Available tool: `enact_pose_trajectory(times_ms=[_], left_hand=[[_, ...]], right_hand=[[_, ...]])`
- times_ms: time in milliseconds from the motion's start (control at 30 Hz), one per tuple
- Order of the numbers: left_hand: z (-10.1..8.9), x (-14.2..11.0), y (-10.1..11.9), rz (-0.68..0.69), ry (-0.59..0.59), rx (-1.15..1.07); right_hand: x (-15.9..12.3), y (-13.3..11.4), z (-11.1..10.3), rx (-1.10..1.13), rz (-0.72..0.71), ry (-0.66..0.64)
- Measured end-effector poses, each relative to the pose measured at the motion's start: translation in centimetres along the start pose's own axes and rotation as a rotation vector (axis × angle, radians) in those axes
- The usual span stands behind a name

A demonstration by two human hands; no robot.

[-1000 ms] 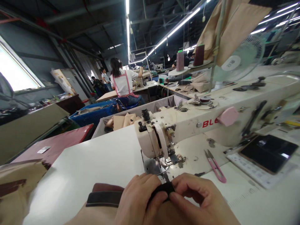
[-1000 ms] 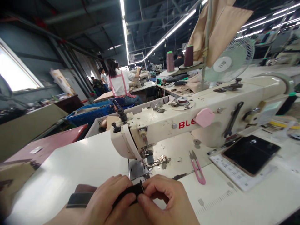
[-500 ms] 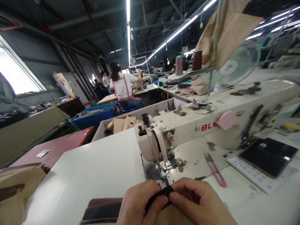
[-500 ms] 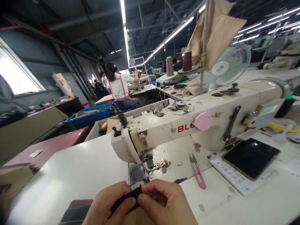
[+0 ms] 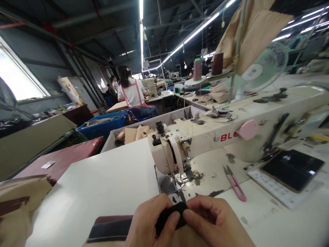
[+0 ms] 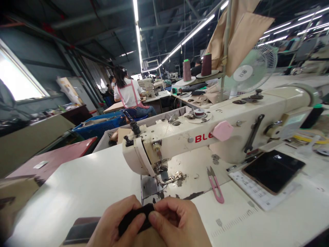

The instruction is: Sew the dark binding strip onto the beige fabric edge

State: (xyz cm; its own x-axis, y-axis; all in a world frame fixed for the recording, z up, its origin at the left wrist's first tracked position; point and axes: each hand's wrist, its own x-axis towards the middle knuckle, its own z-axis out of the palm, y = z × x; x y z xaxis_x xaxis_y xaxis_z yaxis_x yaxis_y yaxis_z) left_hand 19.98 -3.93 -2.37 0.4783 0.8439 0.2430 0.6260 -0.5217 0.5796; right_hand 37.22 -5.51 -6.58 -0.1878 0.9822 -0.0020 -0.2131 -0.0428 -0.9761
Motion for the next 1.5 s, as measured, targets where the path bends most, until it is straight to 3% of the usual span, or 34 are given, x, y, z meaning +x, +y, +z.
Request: enact_pose_trajectory(times_ms=[133, 300, 400, 467, 567, 700, 900, 1067, 1500], left_hand=[[-0.2, -0.1, -0.2, -0.199, -0.049, -0.18], [-0.1, 0.8, -0.7, -0.238, -0.094, -0.406], [1.0, 1.9, -1.8, -0.24, -0.117, -0.441], [2.2, 2.7, -2.7, -0.229, -0.111, -0.294], [4.1, 3.9, -4.1, -0.241, -0.078, -0.022], [5.3, 4.9, -5.1, -0.308, -0.055, 0.091], [4.8, 6.0, -5.6, -0.375, -0.09, 0.179], [4.4, 6.6, -5.9, -0.387, -0.117, 0.214], [4.4, 7.2, -7.2, -0.333, -0.117, 0.221]], right_hand=[[-0.7, -0.6, -0.3, -0.164, -0.014, -0.029], [-1.8, -0.8, -3.2, -0.692, -0.586, 0.021], [-1.1, -0.9, -5.0, -0.979, -0.77, -0.224], [0.2, -0.6, -5.6, -1.059, -0.831, -0.396], [2.6, 0.6, -5.7, -1.177, -0.781, -0.497], [4.9, 2.1, -5.5, -1.251, -0.735, -0.531], [5.9, 1.4, -5.4, -1.206, -0.813, -0.542], [6.3, 0.9, -4.9, -1.163, -0.873, -0.479], [6.9, 1.7, -5.0, -1.129, -0.859, -0.381]])
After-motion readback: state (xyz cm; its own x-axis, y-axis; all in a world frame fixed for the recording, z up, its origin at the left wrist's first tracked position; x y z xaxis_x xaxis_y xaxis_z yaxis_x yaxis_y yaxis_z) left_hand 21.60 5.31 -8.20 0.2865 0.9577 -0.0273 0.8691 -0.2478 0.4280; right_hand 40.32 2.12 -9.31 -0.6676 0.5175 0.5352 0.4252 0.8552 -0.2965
